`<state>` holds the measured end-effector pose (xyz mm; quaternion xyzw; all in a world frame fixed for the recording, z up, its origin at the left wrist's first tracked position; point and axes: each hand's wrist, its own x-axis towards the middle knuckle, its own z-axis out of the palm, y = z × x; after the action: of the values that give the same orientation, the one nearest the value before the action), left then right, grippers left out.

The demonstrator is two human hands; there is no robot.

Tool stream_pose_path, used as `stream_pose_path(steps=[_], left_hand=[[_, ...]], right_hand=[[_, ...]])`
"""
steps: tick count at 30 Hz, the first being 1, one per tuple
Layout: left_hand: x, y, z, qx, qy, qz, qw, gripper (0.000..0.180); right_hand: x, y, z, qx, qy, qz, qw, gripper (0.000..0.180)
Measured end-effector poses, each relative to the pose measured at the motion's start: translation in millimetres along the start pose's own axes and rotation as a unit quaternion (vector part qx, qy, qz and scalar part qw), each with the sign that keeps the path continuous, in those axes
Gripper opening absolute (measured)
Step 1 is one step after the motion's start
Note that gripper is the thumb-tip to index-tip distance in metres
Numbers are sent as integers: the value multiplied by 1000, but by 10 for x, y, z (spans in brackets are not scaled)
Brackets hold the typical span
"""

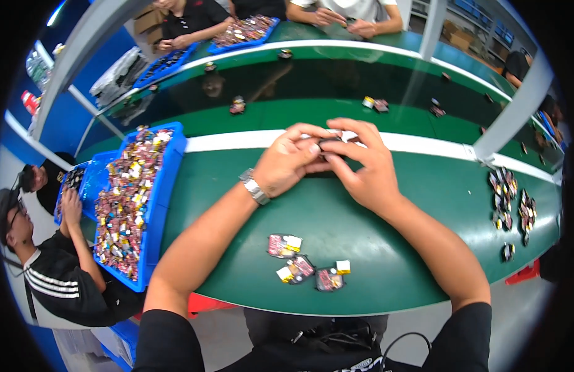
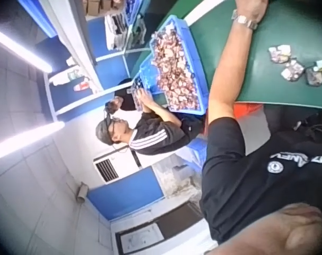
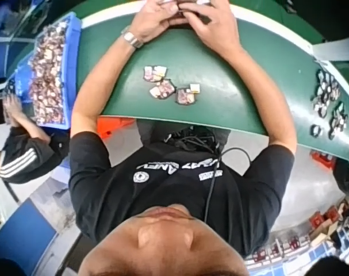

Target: Assembling small electronic components or toy car parts on a production line.

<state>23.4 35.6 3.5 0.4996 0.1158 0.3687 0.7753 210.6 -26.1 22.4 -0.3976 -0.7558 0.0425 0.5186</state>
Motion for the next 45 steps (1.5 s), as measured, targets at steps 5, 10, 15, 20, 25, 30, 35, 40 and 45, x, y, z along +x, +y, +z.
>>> stream_pose_path(steps=[5, 10, 15, 20, 25, 30, 35, 40, 45], left_hand=[[-18, -4, 46, 23, 9, -9, 1000, 23], [-17, 8, 78, 29, 41, -3, 999, 23], [-21, -12, 77, 59, 59, 13, 996, 24], [-8, 1, 78, 47, 68, 17, 996, 26], [-6, 16, 83, 76, 96, 1, 992, 29], [3, -2, 132, 67, 90, -6, 994, 29], [1, 0, 134, 73, 98, -14, 992, 24], [4, 3, 136, 71, 100, -23, 992, 26], [-6, 24, 140, 73, 91, -35, 993, 28]], right_hand=[[-6, -51, -28, 57, -48, 110, 991, 21], [28, -81, -17, 54, -56, 145, 986, 21], [18, -20, -11, 74, -75, 135, 985, 25], [37, -87, -3, 80, -73, 118, 987, 20], [64, -1, 72, -5, 35, 7, 999, 17], [48, 43, 76, -59, 50, -37, 996, 16], [18, 36, 89, -88, 39, -30, 995, 18], [14, 7, 79, -151, 22, -80, 985, 20], [29, -15, 40, -216, 0, -126, 968, 21]])
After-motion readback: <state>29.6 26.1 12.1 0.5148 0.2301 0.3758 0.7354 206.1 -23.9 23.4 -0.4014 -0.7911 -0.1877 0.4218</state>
